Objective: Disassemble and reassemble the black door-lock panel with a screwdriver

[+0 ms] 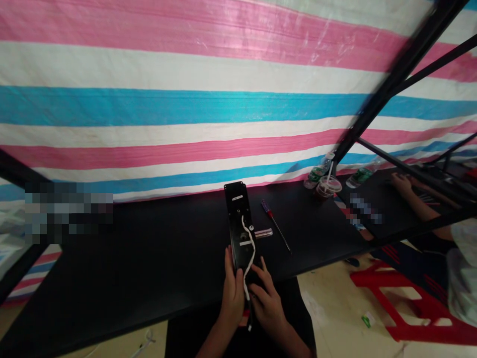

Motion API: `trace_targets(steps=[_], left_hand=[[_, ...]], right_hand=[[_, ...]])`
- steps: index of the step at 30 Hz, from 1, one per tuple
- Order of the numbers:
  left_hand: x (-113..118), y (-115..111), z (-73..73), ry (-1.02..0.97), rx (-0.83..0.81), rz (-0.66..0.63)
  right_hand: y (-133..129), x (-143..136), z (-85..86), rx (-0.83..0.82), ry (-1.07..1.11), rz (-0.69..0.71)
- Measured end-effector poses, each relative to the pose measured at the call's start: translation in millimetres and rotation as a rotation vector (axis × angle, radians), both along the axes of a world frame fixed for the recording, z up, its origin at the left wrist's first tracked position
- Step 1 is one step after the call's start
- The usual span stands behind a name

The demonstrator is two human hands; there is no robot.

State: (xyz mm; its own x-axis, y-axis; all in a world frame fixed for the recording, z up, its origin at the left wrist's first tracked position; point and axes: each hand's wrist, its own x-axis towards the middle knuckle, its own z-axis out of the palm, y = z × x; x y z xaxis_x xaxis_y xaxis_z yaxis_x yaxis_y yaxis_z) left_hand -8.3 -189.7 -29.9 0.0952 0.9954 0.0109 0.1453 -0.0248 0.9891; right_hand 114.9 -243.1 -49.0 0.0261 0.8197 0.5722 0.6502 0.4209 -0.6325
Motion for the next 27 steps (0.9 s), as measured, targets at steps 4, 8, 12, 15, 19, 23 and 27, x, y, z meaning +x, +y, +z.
trace_targets(steps=[4, 8, 12, 15, 19, 23, 27], left_hand=[[2.3, 4.0, -1.2, 0.032, -0.022, -0.005], [-1.8, 6.8, -2.0, 0.064, -0.010, 0.005], [-3.0, 9.1, -3.4, 0.091, 0.013, 0.006], [-0.5, 11.8, -3.0, 0.084, 0.024, 0.053], [4.4, 16.3, -2.5, 0.053, 0.034, 0.077], [6.9, 19.9, -5.7, 0.076, 0.054, 0.071], [5.9, 21.9, -8.9, 0.119, 0.073, 0.043]], right_hand=[[-3.6, -0.3, -7.9, -0.023, -0.143, -0.003], [-7.3, 1.4, -11.0, -0.025, -0.228, -0.040], [-8.2, 3.7, -9.7, 0.046, -0.266, -0.061], [-7.2, 6.0, -4.8, 0.074, -0.312, -0.052], [-10.1, 8.0, 0.4, 0.024, -0.350, -0.001], [-11.3, 6.1, -0.3, 0.080, -0.244, -0.078], [-4.8, 5.4, 1.3, 0.119, -0.162, -0.117]])
